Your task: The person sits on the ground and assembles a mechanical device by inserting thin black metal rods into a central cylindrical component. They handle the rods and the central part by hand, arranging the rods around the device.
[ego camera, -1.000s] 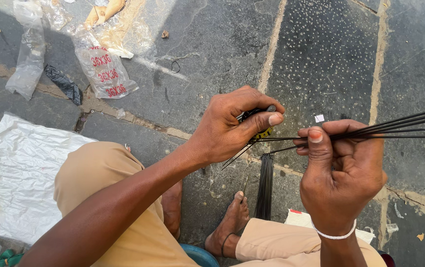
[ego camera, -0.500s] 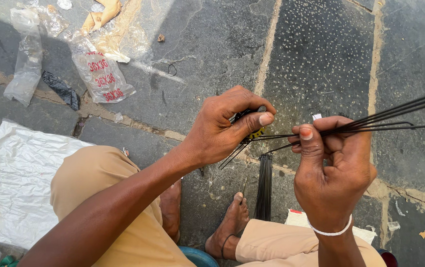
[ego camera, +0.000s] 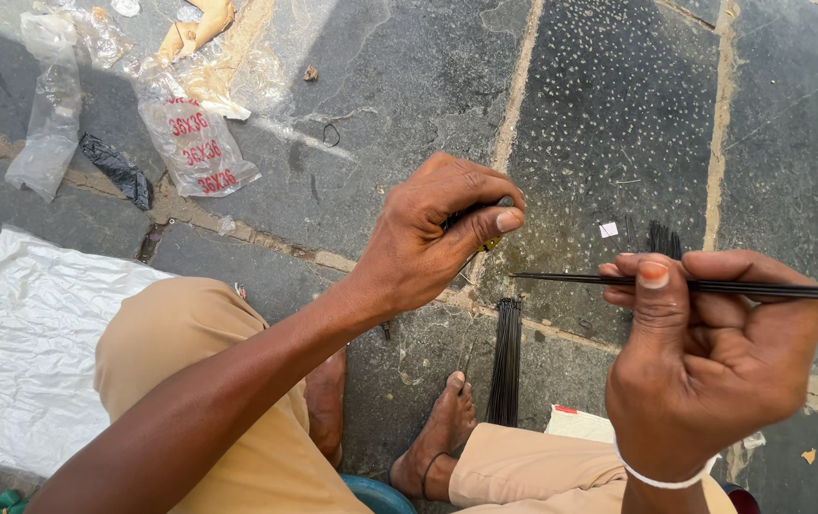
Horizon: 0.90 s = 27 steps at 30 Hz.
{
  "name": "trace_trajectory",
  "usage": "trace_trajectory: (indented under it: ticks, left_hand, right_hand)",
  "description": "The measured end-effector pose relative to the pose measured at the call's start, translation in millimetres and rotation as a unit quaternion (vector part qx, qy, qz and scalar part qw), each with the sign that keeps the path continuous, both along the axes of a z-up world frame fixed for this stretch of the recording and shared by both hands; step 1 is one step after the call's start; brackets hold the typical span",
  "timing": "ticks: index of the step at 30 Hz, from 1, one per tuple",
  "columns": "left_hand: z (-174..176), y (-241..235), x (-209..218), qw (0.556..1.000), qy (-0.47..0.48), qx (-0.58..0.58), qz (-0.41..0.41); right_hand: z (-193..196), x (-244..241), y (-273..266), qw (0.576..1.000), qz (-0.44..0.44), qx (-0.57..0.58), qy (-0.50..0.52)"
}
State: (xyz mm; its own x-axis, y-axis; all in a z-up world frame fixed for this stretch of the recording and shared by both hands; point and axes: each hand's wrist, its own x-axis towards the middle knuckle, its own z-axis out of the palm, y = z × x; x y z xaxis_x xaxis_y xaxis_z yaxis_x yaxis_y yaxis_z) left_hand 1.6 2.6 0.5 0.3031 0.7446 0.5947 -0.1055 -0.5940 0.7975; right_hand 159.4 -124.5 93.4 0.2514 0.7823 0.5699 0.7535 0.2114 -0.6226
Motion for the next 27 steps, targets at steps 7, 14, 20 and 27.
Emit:
trace_trajectory:
  ticks: [7,14,20,27]
  left_hand:
    - [1,-2,1,0.999,-0.014,-0.049,-0.004]
    - [4,-8,0,0.999,-0.012,-0.045,-0.019]
    - [4,-9,0,0.999,-0.009,-0.03,-0.016]
    - [5,-9,-2,0.999,-0.01,-0.043,-0.013]
  right_hand:
    - [-25,-2,15,0.997,0.021,0.038,0.063]
    - [-40,-6,21,0.994,0.049,0.054,0.082]
    - [-48,-2,21,0.993,0.055,0.043,0.092]
    - [-51,-7,21,0.994,0.068,0.048,0.072]
